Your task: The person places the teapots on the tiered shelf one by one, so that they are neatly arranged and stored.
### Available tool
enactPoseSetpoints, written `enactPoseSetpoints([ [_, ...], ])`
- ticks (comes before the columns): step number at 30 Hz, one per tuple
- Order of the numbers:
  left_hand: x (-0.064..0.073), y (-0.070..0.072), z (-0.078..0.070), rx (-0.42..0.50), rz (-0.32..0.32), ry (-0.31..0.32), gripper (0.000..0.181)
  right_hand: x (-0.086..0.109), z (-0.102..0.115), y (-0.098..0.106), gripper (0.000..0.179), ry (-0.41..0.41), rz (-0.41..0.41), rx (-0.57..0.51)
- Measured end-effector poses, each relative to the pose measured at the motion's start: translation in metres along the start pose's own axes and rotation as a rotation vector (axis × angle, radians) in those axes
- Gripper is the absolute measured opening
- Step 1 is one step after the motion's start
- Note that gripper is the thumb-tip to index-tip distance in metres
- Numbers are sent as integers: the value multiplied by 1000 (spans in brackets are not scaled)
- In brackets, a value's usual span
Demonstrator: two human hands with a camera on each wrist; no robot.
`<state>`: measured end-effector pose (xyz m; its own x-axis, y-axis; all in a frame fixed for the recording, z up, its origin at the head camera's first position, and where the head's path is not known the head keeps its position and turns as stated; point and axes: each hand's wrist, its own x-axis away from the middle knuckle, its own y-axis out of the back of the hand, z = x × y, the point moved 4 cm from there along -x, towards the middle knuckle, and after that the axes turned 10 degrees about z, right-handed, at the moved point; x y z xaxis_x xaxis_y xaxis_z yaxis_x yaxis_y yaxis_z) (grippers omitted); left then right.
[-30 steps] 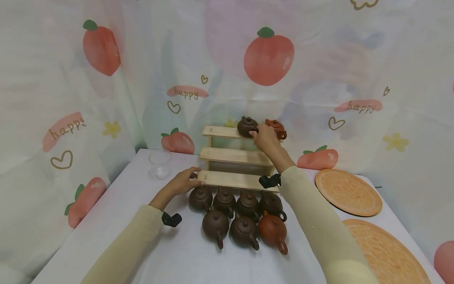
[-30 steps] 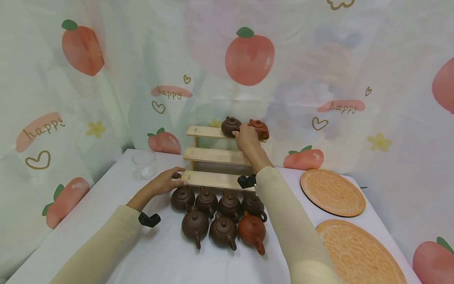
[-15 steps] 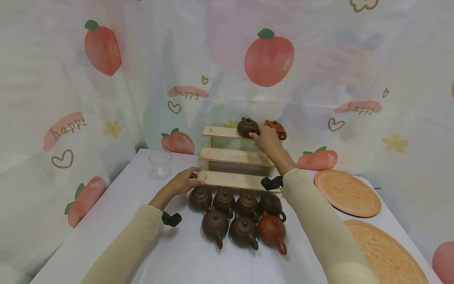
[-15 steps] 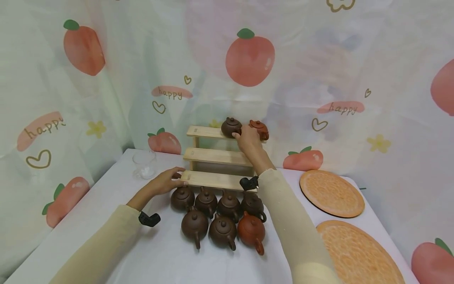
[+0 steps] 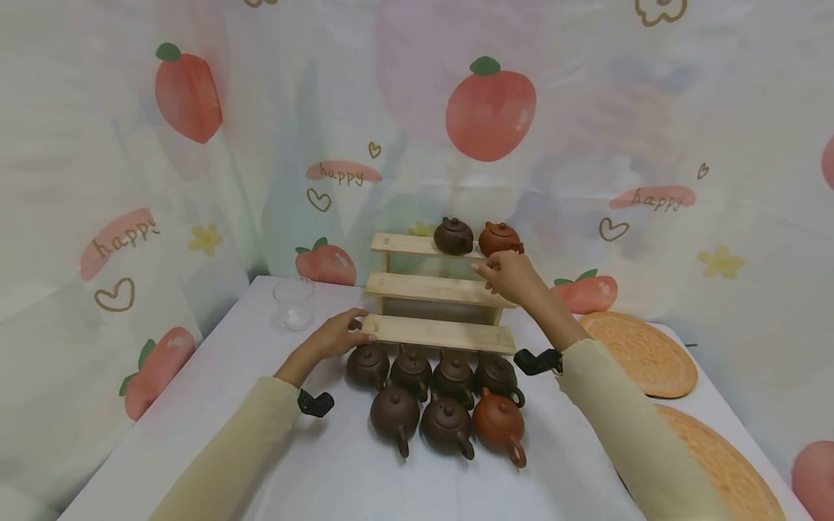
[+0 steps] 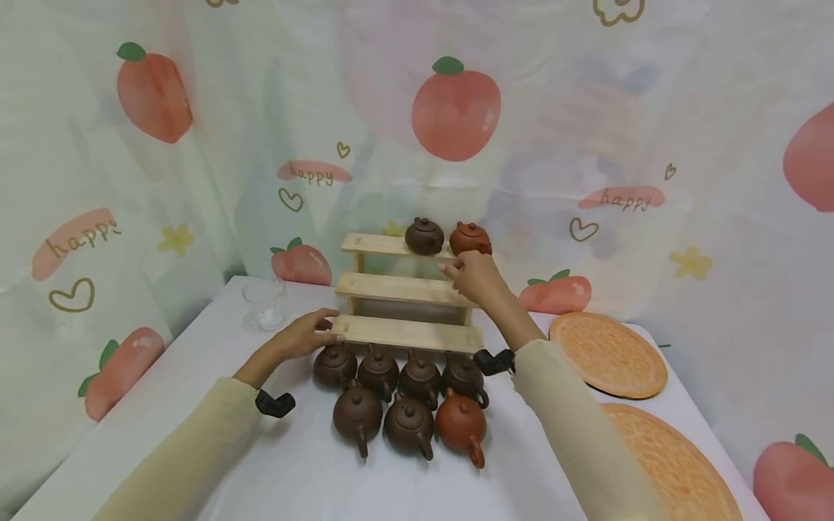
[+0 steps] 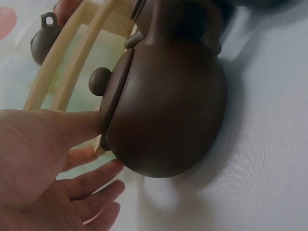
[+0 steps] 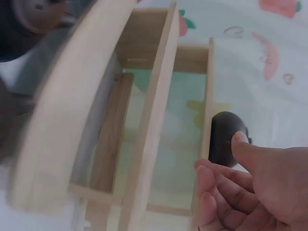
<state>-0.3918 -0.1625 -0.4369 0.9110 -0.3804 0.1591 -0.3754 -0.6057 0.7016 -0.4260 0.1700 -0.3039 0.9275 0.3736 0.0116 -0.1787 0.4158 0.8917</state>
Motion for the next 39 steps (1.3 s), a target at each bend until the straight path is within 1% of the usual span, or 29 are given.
enactPoseSetpoints([
  [3,-2,-2,0,3,5,-6,65,22,-11,-4,42,15,23,1],
  [5,-2,-2,1,1,4,-6,65,38,-18,-8,40,10,45,5],
  [11,-1,-2,3,3,2,8,65,83,-37,-30,39,0,128,22],
  [13,0,-2,3,6,1,12,65,97,-43,-40,41,-23,169,30],
  [15,0,-2,3,5,1,14,65,110,-50,-50,43,-64,226,36],
  [18,1,-1,3,9,3,16,65,123,-59,-65,45,-111,299,10],
  [21,1,0,2,12,4,15,65,132,-65,-78,45,-120,340,-27],
  [24,0,0,2,16,6,11,65,136,-68,-87,40,-106,345,-55],
  [27,-1,-1,3,16,11,8,65,138,-69,-93,34,-66,321,-72],
  [32,-2,-1,3,13,6,7,64,140,-70,-96,29,13,251,-75],
  [36,-1,-1,2,10,7,11,64,140,-72,-100,28,24,214,-49],
  [39,0,0,1,14,9,16,64,139,-73,-106,27,47,193,0],
])
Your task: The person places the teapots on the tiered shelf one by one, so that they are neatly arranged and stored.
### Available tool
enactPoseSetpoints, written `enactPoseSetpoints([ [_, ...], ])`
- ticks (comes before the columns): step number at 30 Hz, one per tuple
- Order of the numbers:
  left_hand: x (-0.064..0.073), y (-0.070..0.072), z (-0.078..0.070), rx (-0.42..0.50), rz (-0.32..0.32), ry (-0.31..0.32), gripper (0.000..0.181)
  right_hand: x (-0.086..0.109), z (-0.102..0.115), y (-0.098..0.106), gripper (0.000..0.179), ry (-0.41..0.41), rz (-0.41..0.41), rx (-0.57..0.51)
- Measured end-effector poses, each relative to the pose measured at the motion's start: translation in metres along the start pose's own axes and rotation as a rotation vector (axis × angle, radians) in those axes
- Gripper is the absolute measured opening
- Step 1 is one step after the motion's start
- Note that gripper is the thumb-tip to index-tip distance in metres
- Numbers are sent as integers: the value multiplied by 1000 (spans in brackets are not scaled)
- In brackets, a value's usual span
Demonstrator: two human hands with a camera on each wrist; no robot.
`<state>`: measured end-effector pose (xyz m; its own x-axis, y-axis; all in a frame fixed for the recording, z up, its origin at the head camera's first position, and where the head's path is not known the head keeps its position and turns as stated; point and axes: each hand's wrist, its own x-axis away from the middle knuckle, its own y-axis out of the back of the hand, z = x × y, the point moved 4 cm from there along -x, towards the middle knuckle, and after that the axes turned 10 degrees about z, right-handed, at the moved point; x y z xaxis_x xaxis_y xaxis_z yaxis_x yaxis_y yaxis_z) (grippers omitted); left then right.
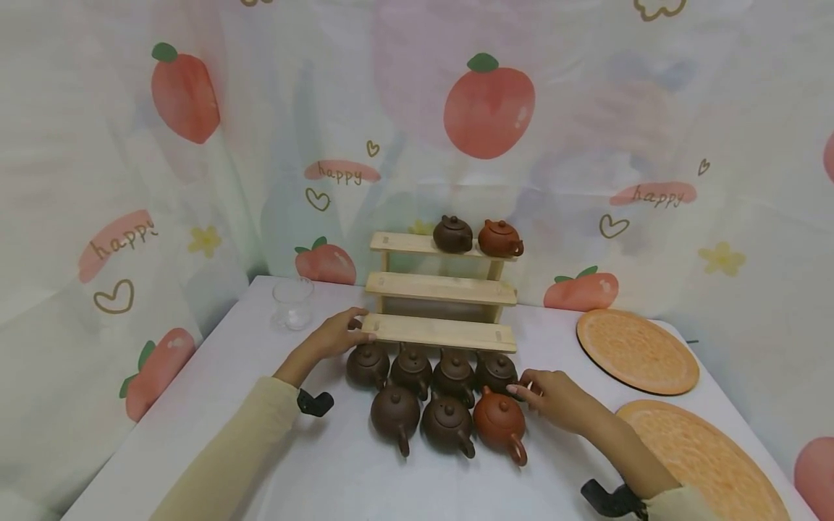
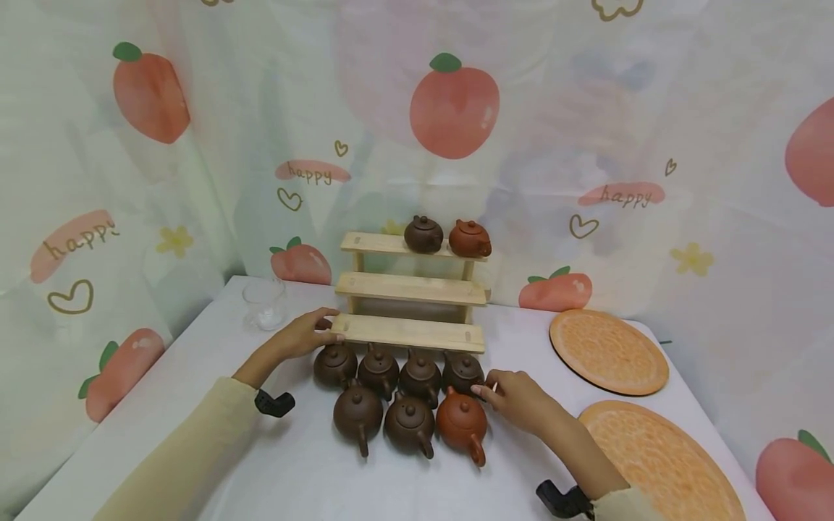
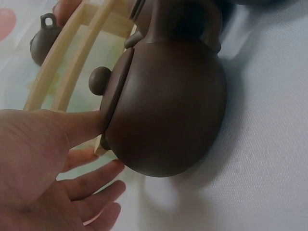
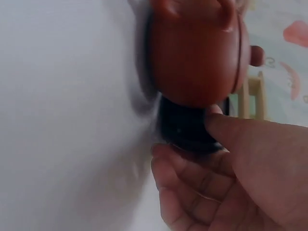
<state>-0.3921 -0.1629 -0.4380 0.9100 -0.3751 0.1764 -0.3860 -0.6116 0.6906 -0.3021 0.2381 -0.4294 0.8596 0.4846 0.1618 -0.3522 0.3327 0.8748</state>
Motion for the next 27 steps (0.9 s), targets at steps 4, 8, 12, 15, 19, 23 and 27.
enactPoseSetpoints([
  [4,0,0,0,-3,-1,3,64,-2,-1,-9,27,46,-46,68],
  [8,-2,-1,0,-6,0,6,64,-2,-2,-13,21,68,-81,105],
  [12,-2,-1,0,-2,2,8,64,0,-2,-14,15,89,-93,113],
  [15,-1,0,0,-1,3,9,64,1,-2,-15,13,89,-100,111],
  [19,0,0,-1,-3,0,14,64,2,-4,-17,10,80,-104,111],
  [23,0,0,-1,-9,-1,20,64,2,-5,-18,9,83,-101,108],
  [27,0,0,-2,-14,0,14,63,3,-7,-18,9,99,-124,116],
])
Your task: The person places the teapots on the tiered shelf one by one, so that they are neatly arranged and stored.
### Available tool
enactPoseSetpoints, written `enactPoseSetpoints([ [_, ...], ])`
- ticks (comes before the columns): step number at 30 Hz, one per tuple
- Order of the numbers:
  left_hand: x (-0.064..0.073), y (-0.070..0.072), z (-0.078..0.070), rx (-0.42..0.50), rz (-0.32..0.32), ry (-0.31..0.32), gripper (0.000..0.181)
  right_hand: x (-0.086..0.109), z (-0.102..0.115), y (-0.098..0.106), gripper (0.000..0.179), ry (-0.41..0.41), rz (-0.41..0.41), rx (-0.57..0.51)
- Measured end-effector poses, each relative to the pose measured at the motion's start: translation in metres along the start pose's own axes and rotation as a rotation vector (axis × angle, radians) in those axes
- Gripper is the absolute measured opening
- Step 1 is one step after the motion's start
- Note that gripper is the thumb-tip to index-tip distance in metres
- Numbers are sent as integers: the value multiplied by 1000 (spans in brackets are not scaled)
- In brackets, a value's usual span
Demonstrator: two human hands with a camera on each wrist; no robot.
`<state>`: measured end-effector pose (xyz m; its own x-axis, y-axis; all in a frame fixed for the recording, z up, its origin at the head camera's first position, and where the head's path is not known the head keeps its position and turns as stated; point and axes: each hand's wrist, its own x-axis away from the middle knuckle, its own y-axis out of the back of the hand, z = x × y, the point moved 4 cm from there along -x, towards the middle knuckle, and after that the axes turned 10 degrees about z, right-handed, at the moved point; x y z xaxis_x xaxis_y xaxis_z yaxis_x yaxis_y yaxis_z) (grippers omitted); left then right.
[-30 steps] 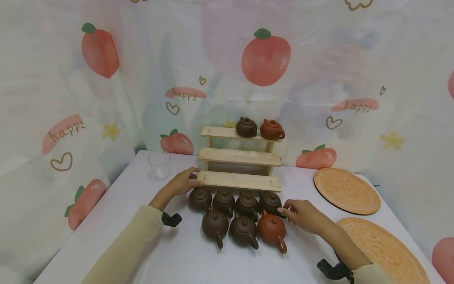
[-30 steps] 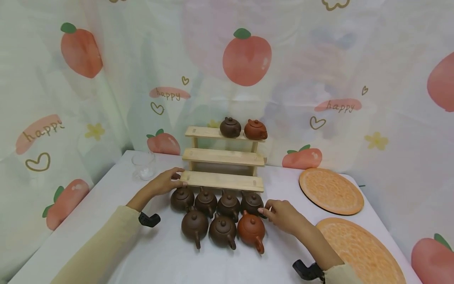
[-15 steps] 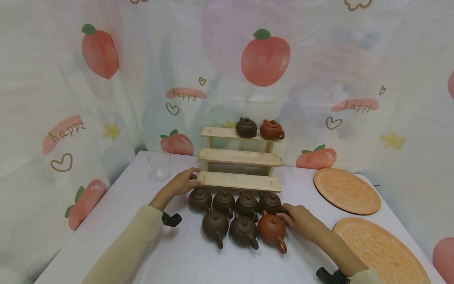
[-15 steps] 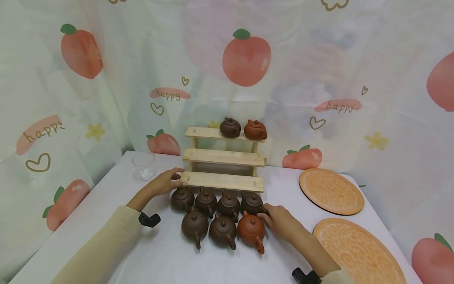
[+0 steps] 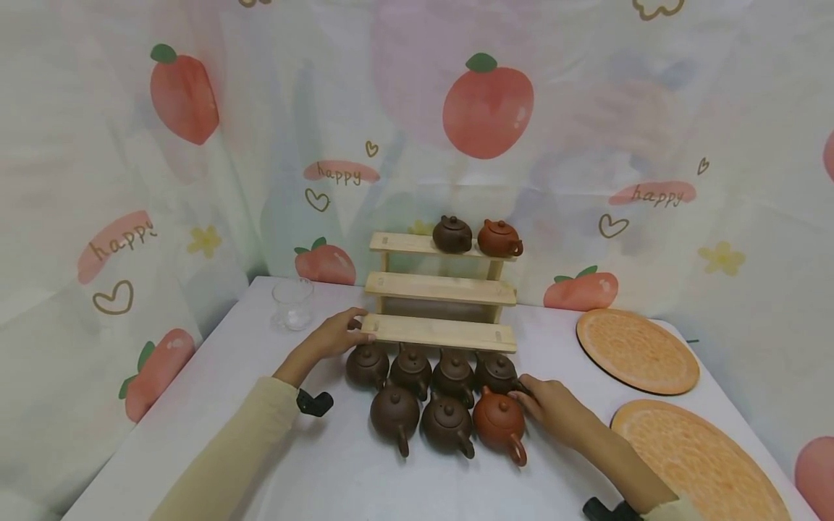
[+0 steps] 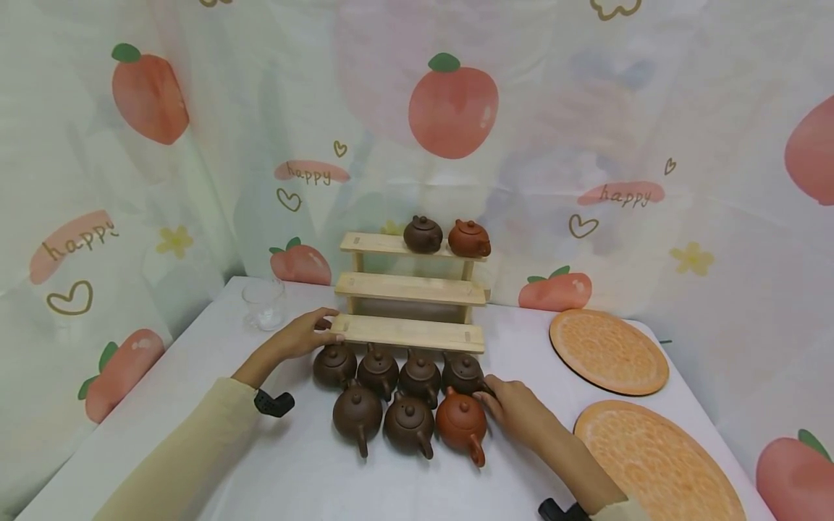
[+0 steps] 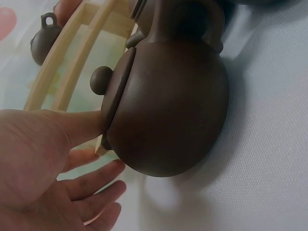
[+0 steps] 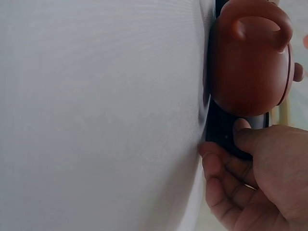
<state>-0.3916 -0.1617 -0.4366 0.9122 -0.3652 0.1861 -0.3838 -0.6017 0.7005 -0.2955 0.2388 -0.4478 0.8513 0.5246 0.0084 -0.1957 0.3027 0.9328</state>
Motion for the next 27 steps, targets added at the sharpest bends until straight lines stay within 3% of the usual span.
enactPoseSetpoints([
  [10,0,0,0,7,4,9,63,4,2,5,14,24,-52,-13],
  [27,2,1,-3,-12,7,-11,64,-4,21,34,15,87,-39,-80],
])
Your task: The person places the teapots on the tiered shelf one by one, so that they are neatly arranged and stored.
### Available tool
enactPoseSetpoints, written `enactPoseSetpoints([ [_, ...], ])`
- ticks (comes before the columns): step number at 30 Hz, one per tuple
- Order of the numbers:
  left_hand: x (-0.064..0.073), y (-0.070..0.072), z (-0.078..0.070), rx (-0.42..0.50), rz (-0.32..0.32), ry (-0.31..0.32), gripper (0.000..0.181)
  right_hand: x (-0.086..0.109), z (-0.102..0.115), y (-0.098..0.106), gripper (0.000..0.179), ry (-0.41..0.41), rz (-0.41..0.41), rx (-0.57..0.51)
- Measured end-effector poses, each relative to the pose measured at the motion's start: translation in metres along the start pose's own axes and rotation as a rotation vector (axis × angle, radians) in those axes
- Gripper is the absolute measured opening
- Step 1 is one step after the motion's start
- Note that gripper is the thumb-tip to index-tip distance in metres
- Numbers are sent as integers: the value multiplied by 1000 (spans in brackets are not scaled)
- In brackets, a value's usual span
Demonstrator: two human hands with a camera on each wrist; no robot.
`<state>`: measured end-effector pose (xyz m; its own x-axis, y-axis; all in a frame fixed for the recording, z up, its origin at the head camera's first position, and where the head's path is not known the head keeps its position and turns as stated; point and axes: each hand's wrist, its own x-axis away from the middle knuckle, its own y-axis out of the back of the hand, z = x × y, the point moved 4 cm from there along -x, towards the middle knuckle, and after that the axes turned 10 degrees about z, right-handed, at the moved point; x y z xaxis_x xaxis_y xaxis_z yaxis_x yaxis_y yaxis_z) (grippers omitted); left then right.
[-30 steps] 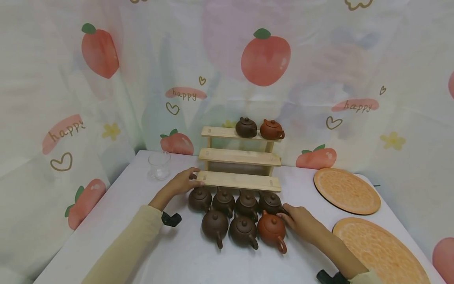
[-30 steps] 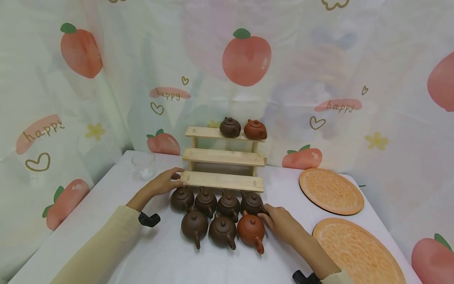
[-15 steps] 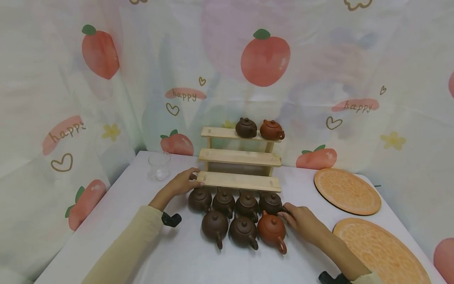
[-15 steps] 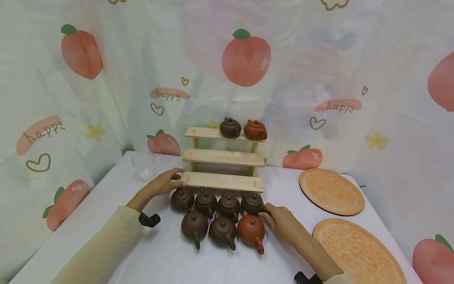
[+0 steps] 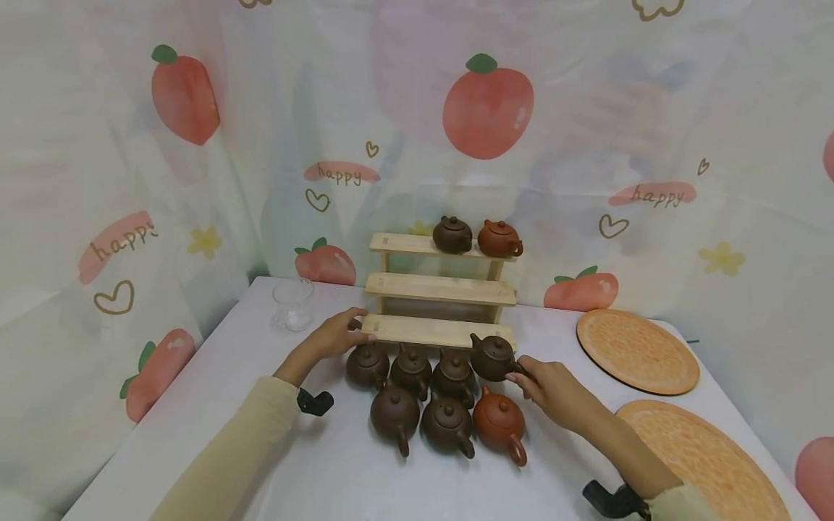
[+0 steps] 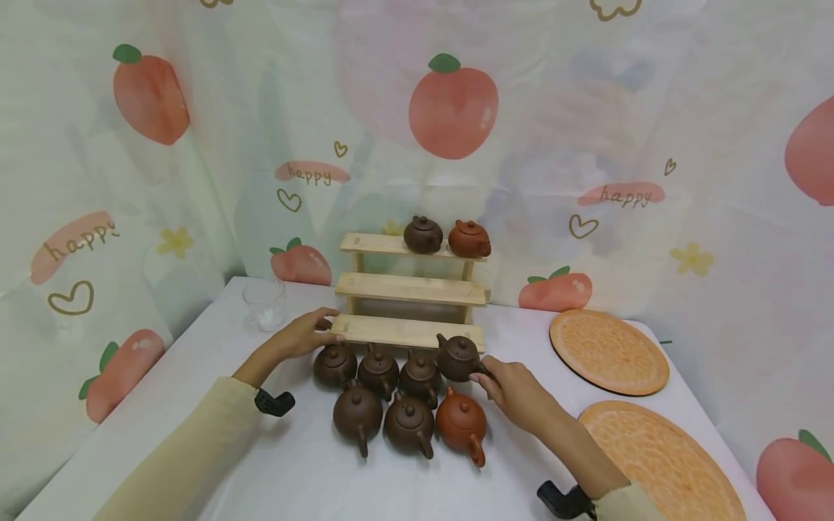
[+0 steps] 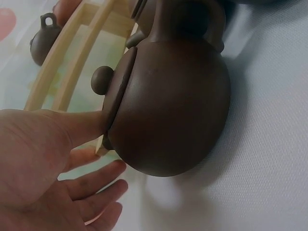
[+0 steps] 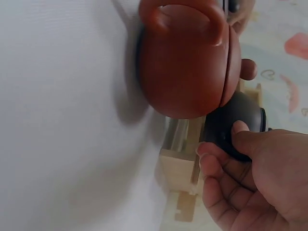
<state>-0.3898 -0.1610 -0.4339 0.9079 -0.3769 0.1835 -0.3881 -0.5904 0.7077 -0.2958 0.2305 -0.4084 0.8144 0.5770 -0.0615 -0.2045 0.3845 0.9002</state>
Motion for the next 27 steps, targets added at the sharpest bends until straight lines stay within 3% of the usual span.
enactPoseSetpoints([
  [15,0,0,1,17,5,-5,63,-29,18,13,17,-64,-64,-16],
  [27,-1,0,1,3,0,-12,62,-63,43,24,20,-5,-97,-2],
])
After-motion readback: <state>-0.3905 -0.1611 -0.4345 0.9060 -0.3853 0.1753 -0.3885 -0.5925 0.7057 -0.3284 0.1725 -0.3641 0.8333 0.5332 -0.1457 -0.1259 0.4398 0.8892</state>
